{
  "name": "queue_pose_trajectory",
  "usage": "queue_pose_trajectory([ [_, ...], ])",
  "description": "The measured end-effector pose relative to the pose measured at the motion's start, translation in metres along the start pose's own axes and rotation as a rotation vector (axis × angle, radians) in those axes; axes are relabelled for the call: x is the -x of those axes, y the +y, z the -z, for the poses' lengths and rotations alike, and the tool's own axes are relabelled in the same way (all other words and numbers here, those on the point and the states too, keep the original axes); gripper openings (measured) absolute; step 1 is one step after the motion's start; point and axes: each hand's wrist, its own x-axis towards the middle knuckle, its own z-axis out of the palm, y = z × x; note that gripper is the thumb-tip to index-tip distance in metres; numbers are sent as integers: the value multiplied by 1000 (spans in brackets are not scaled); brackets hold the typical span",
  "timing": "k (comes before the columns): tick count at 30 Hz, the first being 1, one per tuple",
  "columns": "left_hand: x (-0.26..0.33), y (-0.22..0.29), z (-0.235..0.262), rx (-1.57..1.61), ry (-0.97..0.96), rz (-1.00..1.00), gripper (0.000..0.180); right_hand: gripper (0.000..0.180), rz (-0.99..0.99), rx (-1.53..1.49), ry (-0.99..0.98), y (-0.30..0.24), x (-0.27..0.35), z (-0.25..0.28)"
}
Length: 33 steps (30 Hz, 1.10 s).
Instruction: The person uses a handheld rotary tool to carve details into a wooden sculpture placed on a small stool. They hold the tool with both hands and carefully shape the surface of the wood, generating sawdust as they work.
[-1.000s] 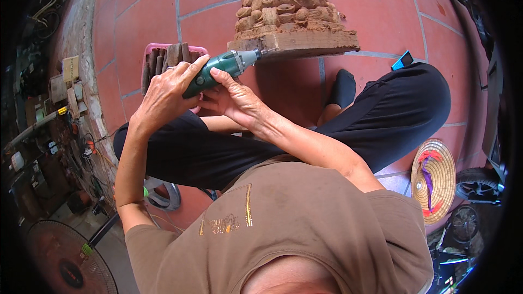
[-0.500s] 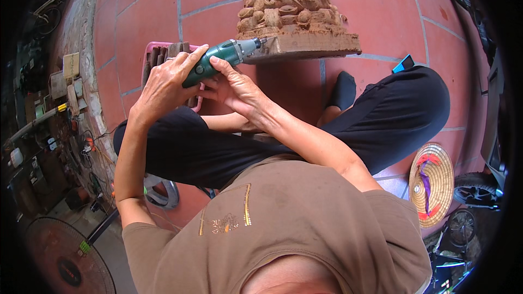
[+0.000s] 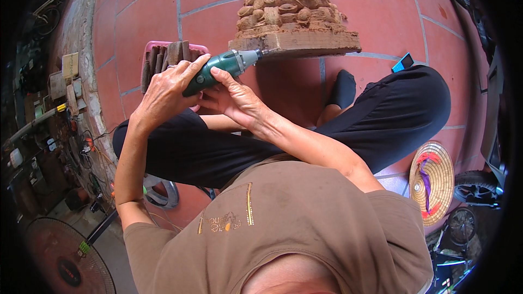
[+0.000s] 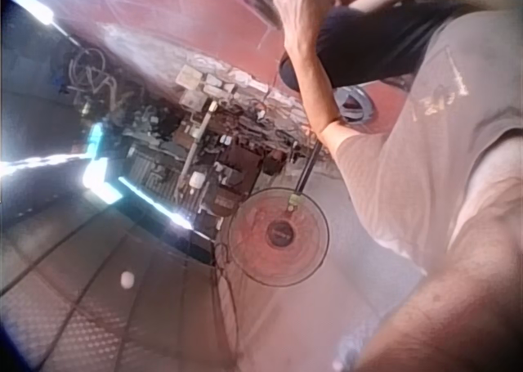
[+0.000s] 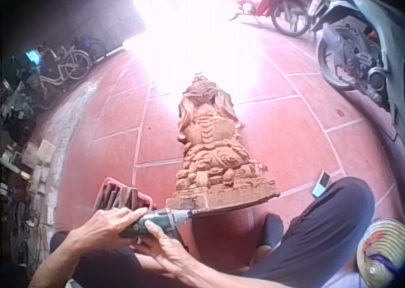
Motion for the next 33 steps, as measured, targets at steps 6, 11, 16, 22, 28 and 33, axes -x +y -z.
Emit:
queue_pose_trajectory([
  [6,-5,-2,2,-9,21,5,87,54,-5,17,-6,-8,-8,-3],
  [11,-10,-3,4,-1,37,9,87,56,3,40,0,-13,-16,-1],
  [16,-12,-6,0,-20,63,4,85,57,-7,62,-19,-16,-21,4],
  [22,-7,-6,-1,-2,50,4,86,55,8,43,-19,-12,-13,-1],
  [28,0,-2,-2,6,8,7,87,54,-5,14,-8,-1,-5,4],
  [33,3,0,-2,2,0,-7,86,56,-2,5,-1,6,1,5],
])
